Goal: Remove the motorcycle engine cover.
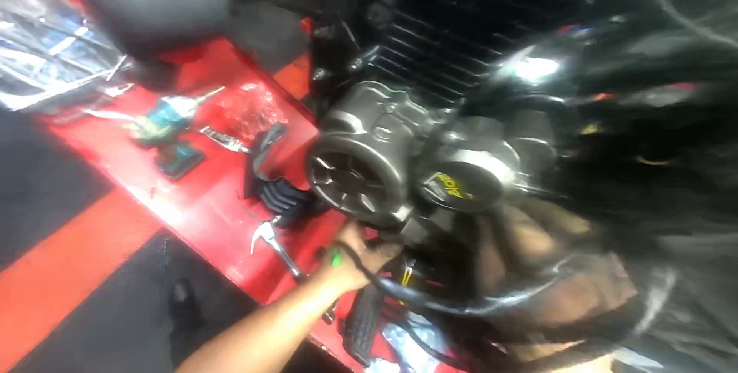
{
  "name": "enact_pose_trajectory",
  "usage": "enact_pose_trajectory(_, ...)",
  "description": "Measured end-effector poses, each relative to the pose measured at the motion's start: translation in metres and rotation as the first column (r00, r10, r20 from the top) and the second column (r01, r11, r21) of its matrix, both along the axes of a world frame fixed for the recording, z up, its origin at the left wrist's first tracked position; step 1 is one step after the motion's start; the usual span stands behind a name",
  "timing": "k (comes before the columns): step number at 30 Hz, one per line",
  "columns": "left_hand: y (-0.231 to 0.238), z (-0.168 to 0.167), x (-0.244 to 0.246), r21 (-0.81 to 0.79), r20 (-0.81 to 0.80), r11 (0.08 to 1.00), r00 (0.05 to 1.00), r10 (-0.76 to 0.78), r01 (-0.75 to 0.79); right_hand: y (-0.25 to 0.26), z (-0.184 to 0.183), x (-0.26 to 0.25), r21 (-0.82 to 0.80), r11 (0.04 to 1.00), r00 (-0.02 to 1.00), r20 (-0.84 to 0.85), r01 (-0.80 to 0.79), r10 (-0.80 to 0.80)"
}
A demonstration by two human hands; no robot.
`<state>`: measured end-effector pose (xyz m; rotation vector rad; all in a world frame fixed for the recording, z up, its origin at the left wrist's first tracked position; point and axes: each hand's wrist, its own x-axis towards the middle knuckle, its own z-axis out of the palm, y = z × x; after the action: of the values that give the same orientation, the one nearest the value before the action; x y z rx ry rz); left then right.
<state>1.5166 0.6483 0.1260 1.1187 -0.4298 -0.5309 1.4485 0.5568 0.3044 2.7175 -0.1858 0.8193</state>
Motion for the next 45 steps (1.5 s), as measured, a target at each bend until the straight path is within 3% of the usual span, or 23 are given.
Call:
enact_pose_trajectory(4, -0.001, 0.02, 0.001, 0.049, -0.098, 0.998, 0.995, 0.031, -0.026, -0.014, -0.003, -0.036, 0.138, 0.99, 0.998, 0.05, -0.031, 0.024)
enact_pose_trajectory(7, -0.002, 0.028, -0.005, 0.068, -0.119, 0.99, 0.984, 0.133, -0.126, -0.017, -0.01, -0.053, 0.184, 0.976, 0.978, 0.146, 0.12, -0.147)
enact_pose_trajectory(11, -0.006, 0.032, -0.007, -0.077, -0.184, 0.981, 0.97, 0.162, -0.178, 0.024, 0.037, -0.03, 0.477, 0.787, 0.906, -0.048, 0.391, -0.421)
enact_pose_trajectory(15, -0.011, 0.024, -0.006, -0.171, -0.174, 0.967, 0.972, 0.161, -0.191, -0.005, 0.007, -0.042, 0.318, 0.893, 0.943, -0.009, 0.318, -0.333)
enact_pose_trajectory(22, -0.012, 0.023, -0.011, -0.175, -0.228, 0.966, 0.962, 0.15, -0.192, -0.008, 0.019, -0.032, 0.28, 0.937, 0.967, 0.08, 0.21, -0.241)
enact_pose_trajectory(24, -0.012, 0.022, -0.011, -0.144, -0.196, 0.968, 0.965, 0.174, -0.204, -0.021, -0.002, -0.036, 0.272, 0.939, 0.965, 0.093, 0.212, -0.244)
enact_pose_trajectory(28, -0.013, 0.025, -0.011, -0.087, -0.136, 0.967, 0.964, 0.228, -0.241, -0.069, -0.079, -0.05, 0.21, 0.964, 0.955, 0.213, 0.162, -0.207)
enact_pose_trajectory(30, -0.013, 0.031, -0.011, -0.036, -0.107, 0.965, 0.961, 0.256, -0.261, -0.061, -0.064, -0.048, 0.206, 0.963, 0.957, 0.198, 0.173, -0.214)
enact_pose_trajectory(31, -0.012, 0.034, -0.011, -0.005, -0.096, 0.964, 0.96, 0.264, -0.266, -0.047, -0.039, -0.044, 0.234, 0.958, 0.965, 0.159, 0.169, -0.209)
enact_pose_trajectory(33, -0.011, 0.035, -0.011, 0.027, -0.1, 0.965, 0.96, 0.263, -0.262, -0.006, 0.033, -0.034, 0.383, 0.887, 0.966, -0.09, 0.258, -0.242)
enact_pose_trajectory(34, -0.011, 0.034, -0.011, 0.021, -0.107, 0.968, 0.962, 0.25, -0.249, 0.005, 0.048, -0.03, 0.406, 0.865, 0.955, -0.116, 0.296, -0.272)
enact_pose_trajectory(38, -0.007, 0.037, -0.008, 0.004, -0.134, 0.974, 0.965, 0.224, -0.225, -0.013, 0.028, -0.041, 0.297, 0.911, 0.954, -0.183, 0.284, -0.238)
enact_pose_trajectory(43, -0.003, 0.038, -0.01, -0.009, -0.131, 0.977, 0.969, 0.209, -0.212, -0.026, 0.01, -0.063, 0.233, 0.901, 0.924, -0.213, 0.365, -0.318)
enact_pose_trajectory(45, -0.001, 0.038, -0.009, 0.074, -0.116, 0.977, 0.971, 0.208, -0.2, -0.025, 0.012, -0.06, 0.245, 0.887, 0.911, -0.234, 0.392, -0.339)
